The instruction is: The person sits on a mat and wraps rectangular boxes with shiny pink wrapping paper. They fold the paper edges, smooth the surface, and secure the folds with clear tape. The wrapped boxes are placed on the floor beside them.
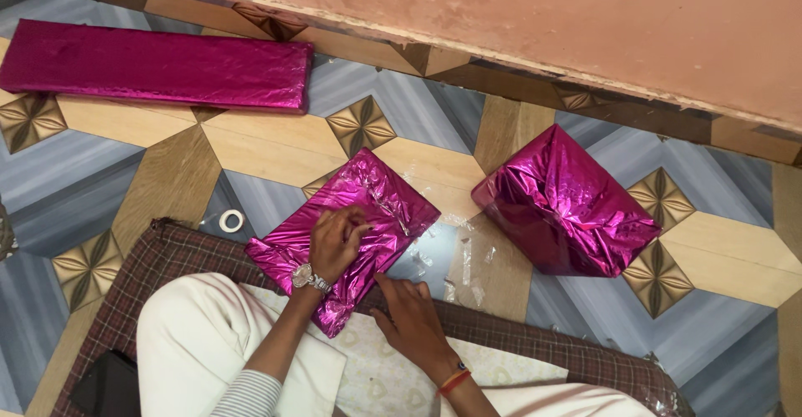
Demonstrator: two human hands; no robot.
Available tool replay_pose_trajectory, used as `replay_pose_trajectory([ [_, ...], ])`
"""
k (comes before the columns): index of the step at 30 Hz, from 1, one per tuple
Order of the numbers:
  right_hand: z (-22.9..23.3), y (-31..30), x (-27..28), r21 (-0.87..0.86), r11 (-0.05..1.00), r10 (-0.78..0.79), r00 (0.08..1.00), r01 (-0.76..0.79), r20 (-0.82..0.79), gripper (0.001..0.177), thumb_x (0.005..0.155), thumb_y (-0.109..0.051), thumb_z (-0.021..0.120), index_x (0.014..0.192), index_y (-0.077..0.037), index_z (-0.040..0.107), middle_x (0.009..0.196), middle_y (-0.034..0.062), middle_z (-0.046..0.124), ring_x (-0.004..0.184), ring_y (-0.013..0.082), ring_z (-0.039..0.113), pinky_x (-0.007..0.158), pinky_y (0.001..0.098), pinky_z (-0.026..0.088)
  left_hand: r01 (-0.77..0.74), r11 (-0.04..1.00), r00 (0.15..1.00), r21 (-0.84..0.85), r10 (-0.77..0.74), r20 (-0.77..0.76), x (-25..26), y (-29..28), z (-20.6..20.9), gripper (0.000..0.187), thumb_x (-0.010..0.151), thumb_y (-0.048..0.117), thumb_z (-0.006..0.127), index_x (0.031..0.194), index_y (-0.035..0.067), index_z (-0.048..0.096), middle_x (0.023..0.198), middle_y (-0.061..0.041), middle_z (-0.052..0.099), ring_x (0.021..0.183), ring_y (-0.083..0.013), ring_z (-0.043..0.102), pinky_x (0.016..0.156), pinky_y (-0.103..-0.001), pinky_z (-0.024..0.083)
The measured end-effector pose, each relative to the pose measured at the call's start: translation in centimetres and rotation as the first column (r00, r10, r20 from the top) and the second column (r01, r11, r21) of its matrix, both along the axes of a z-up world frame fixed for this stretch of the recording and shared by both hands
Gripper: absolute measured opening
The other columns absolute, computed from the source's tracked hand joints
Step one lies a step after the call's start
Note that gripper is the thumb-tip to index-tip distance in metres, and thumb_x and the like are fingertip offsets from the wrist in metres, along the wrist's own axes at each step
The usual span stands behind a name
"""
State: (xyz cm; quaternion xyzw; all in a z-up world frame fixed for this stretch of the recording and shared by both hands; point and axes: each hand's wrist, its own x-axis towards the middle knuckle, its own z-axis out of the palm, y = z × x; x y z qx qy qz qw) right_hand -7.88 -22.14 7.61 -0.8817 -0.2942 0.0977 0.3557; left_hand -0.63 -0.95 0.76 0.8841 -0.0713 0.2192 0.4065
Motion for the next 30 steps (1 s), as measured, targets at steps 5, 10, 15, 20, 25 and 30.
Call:
replay_pose_trajectory([
  [5,0.0,0.0,-0.1,0.009,1.000,-0.004,0.999,0.004,0.042,0.060,0.090,-0.020,0.070,0.142,0.001,0.049,0.115,0.0184,0.064,0.109,0.0312,0.057,0.095,0.0435,0.038,-0.013,0.995,0.994,0.103,0.001,0.111,-0.2,-0.1,0.4,0.019,0.085,0.007,0.078,0.101,0.006,0.067,0.081,-0.007,0.070,0.065,-0.0211,0.063,0.075,-0.038,0.047],
  [10,-0.1,-0.2,-0.1,-0.001,1.000,0.004,1.000,-0.004,0.002,0.060,0.091,-0.020,0.069,0.143,0.001,0.049,0.113,0.0179,0.065,0.109,0.0304,0.058,0.095,0.0431,0.038,-0.022,0.995,0.987,0.097,0.006,0.162,-0.9,-0.6,1.8,0.017,0.085,0.004,0.077,0.099,0.005,0.066,0.084,-0.007,0.072,0.070,-0.0211,0.067,0.076,-0.039,0.048],
  [15,-0.1,-0.1,-0.1,0.039,0.999,0.013,0.999,-0.014,0.036,0.060,0.091,-0.019,0.071,0.142,0.002,0.048,0.120,0.0183,0.066,0.110,0.0304,0.059,0.094,0.0429,0.038,-0.005,0.999,0.988,0.032,0.000,0.153,-1.9,-1.2,4.3,0.018,0.086,0.001,0.075,0.101,0.005,0.065,0.089,-0.005,0.075,0.068,-0.0180,0.066,0.075,-0.039,0.048],
  [20,0.1,-0.4,0.0,0.044,0.998,-0.038,0.998,0.040,-0.056,0.061,0.089,-0.020,0.073,0.142,-0.003,0.050,0.123,0.0157,0.066,0.108,0.0300,0.060,0.096,0.0424,0.038,-0.228,0.920,0.957,-0.318,0.151,-0.248,-3.9,-3.4,5.9,0.020,0.083,0.003,0.079,0.098,0.006,0.067,0.082,-0.002,0.073,0.067,-0.0110,0.062,0.066,-0.030,0.051],
  [25,0.4,-0.7,0.3,0.253,0.947,-0.218,0.975,0.199,0.049,0.057,0.086,-0.020,0.081,0.135,-0.007,0.057,0.129,0.0143,0.064,0.117,0.0287,0.059,0.099,0.0404,0.042,-0.185,0.634,0.964,-0.751,-0.032,-0.264,-6.0,-4.5,5.4,0.023,0.088,-0.004,0.072,0.105,0.002,0.058,0.095,-0.003,0.070,0.086,-0.0076,0.066,0.078,-0.023,0.054],
  [30,0.5,-0.9,1.2,0.385,0.813,-0.120,0.772,0.438,-0.624,0.056,0.085,-0.016,0.081,0.135,-0.010,0.059,0.129,0.0056,0.065,0.109,0.0132,0.059,0.090,0.0301,0.050,-0.198,0.489,0.959,-0.849,-0.083,-0.271,-6.8,-4.4,4.5,0.022,0.090,-0.001,0.072,0.106,0.002,0.058,0.097,-0.003,0.068,0.090,-0.0079,0.067,0.084,-0.024,0.056],
])
